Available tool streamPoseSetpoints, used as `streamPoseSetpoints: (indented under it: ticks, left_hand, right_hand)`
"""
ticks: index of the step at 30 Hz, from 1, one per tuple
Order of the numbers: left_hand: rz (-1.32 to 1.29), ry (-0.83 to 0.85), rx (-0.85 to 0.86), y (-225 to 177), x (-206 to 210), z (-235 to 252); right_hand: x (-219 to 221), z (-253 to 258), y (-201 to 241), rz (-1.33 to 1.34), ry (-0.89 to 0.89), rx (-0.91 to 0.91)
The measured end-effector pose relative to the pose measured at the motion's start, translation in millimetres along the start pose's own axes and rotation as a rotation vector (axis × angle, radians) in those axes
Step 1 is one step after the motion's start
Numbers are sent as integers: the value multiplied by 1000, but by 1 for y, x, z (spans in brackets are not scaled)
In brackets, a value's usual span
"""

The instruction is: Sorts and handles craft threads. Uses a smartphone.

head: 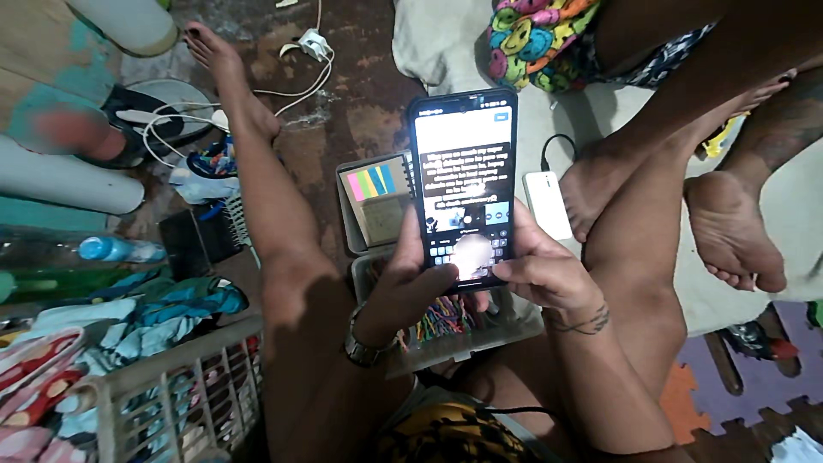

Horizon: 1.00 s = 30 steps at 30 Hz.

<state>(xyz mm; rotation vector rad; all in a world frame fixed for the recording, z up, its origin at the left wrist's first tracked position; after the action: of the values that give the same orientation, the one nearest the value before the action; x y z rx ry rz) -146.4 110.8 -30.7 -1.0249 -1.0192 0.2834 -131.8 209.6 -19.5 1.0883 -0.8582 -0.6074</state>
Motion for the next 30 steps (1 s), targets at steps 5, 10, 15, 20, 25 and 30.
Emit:
streamPoseSetpoints:
  ticks: [5,10,15,20,25,30]
  left_hand:
    - [-4,5,2,-2,2,0]
    - [45,-22,3,-3,1,-1]
    - [33,17,36,-4,4,2]
    - [27,-20,33,-3,-3,0]
    - [-65,28,-11,14,-10,0]
    - [-7,-10,20,-4,2,-3]
  right_hand:
    - [0,1,1,-23,-12,-7]
    - [-2,4,2,-104,-104,8]
    - [-3,3,0,-103,-92,-2]
    - [1,-1,2,-114,-34,1]
    - [2,0,2,-139,-21,-2]
    - [2,2,4,-262,-70,-4]
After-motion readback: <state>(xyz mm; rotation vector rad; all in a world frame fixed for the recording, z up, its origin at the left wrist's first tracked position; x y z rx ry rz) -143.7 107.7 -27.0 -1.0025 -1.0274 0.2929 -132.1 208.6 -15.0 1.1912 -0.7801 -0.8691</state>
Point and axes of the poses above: each hand's wrist, its own z-axis towards the middle knuckle, its own x-axis out of the palm, y = z × x, the point moved 10 cm from there along z, towards the middle knuckle, and after that the axes turned 12 degrees about -z, right-handed, at the moved point
